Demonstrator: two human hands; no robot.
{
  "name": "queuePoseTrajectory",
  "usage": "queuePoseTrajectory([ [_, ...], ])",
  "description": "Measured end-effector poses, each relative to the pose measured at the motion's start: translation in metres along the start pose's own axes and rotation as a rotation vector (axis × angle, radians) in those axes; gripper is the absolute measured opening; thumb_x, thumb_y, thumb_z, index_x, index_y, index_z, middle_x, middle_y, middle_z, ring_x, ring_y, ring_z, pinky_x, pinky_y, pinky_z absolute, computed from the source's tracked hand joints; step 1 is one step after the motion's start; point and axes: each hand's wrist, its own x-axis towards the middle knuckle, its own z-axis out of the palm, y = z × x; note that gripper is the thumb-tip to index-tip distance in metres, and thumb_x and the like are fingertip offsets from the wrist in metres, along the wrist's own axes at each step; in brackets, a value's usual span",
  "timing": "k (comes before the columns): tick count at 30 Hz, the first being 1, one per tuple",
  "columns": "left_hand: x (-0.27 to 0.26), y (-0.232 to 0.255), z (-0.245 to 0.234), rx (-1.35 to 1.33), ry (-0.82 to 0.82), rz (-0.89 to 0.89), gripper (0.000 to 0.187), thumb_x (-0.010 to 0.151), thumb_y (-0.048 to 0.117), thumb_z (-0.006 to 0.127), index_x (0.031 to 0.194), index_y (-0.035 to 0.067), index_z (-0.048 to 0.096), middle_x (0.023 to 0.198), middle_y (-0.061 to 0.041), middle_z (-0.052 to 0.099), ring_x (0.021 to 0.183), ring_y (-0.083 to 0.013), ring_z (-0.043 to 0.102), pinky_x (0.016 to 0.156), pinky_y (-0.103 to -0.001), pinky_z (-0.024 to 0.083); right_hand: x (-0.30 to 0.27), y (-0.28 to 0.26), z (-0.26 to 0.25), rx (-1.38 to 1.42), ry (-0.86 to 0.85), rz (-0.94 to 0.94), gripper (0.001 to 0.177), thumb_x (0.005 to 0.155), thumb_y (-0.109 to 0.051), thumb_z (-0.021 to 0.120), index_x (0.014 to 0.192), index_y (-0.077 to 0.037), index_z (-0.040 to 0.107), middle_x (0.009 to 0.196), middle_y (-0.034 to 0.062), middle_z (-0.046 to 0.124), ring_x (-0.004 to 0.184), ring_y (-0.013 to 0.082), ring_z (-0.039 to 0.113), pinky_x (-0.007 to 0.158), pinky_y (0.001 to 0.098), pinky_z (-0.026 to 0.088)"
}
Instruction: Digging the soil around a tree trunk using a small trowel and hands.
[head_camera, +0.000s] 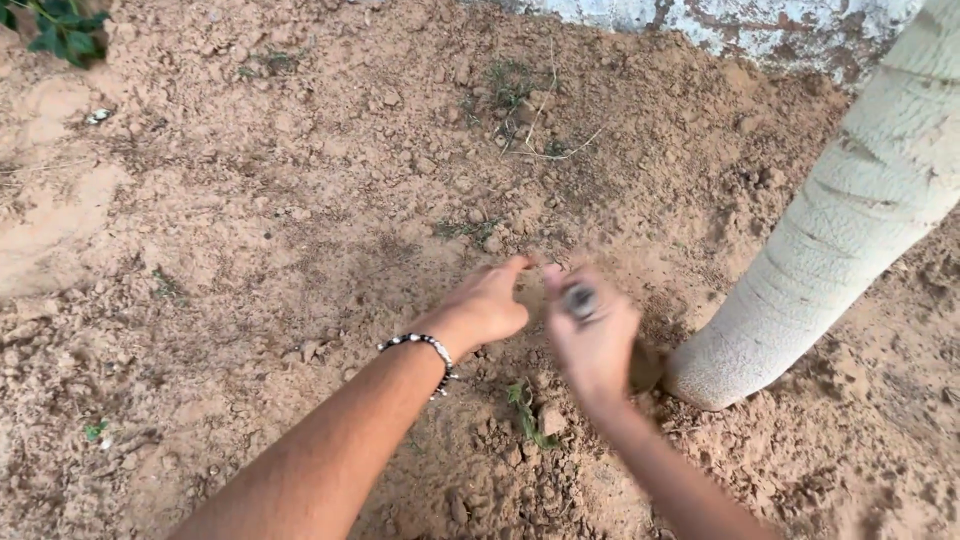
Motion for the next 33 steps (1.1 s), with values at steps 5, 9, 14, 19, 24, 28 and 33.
queuePoseTrajectory([
  [5,0.044,-0.038,0.014,0.036,0.196,0.203,0.07,0.083,0.006,0.058,0.149,0.027,0.047,0.145,-0.01,0.059,0.134,-0.0277,0.056,0.115,-0.039,0.043,-0.028,-0.03,0.008,0.077,0.036,0.041,0.037,0.095,-0.026,0.072,0.065,-0.009,0.058,0.054,-0.0003,0.056,0.049,0.0063,0.042,0.045,0.026,0.034],
  [9,0.028,-0.028,0.011,0.089,0.211,0.105,0.076,0.082,0.005,0.059,0.151,0.031,0.041,0.15,-0.013,0.05,0.135,-0.0318,0.053,0.114,-0.041,0.043,0.008,-0.027,-0.013,0.152,0.107,-0.087,0.036,0.099,-0.026,0.069,0.068,-0.011,0.058,0.058,-0.0018,0.057,0.05,0.0055,0.045,0.048,0.0239,0.037],
  [14,0.045,-0.033,0.02,0.065,0.177,0.134,0.078,0.081,-0.001,0.056,0.152,0.025,0.039,0.145,-0.02,0.053,0.128,-0.0327,0.058,0.108,-0.041,0.048,0.056,-0.007,-0.026,0.326,0.069,0.158,0.038,0.097,-0.03,0.071,0.068,-0.013,0.054,0.061,-0.0046,0.056,0.051,0.0044,0.045,0.046,0.0236,0.037],
  [19,0.006,-0.011,0.021,0.111,0.037,0.057,0.067,0.092,0.016,0.054,0.155,0.026,0.037,0.141,-0.017,0.059,0.115,-0.0334,0.073,0.093,-0.043,0.061,0.07,0.031,-0.037,0.2,0.042,0.19,0.038,0.099,-0.03,0.071,0.069,-0.011,0.057,0.062,-0.0012,0.057,0.05,0.008,0.043,0.047,0.0268,0.036],
  [24,0.015,-0.021,0.053,0.453,0.033,0.13,0.084,0.093,0.062,0.068,0.158,0.023,0.031,0.16,-0.02,0.03,0.146,-0.0371,0.035,0.117,-0.058,0.026,0.067,0.049,-0.05,0.262,-0.059,0.266,0.032,0.101,-0.027,0.068,0.075,-0.01,0.061,0.062,0.0014,0.063,0.054,0.0092,0.053,0.056,0.0249,0.043],
  [28,-0.003,-0.022,0.08,0.445,-0.145,0.12,0.09,0.087,0.051,0.076,0.158,0.024,0.029,0.162,-0.02,0.025,0.146,-0.0381,0.033,0.116,-0.048,0.039,0.059,0.065,-0.051,0.389,-0.15,0.342,0.025,0.096,-0.019,0.067,0.074,-0.008,0.062,0.061,0.0005,0.06,0.055,0.0106,0.056,0.057,0.027,0.046],
  [33,0.007,-0.046,0.116,0.611,-0.197,0.209,0.075,0.088,0.014,0.078,0.152,0.016,0.041,0.161,-0.016,0.028,0.138,-0.0379,0.046,0.092,-0.033,0.064,0.027,0.041,-0.027,0.464,0.112,0.578,0.02,0.088,-0.006,0.069,0.08,-0.018,0.055,0.063,-0.0008,0.062,0.051,0.0098,0.053,0.049,0.0278,0.044],
])
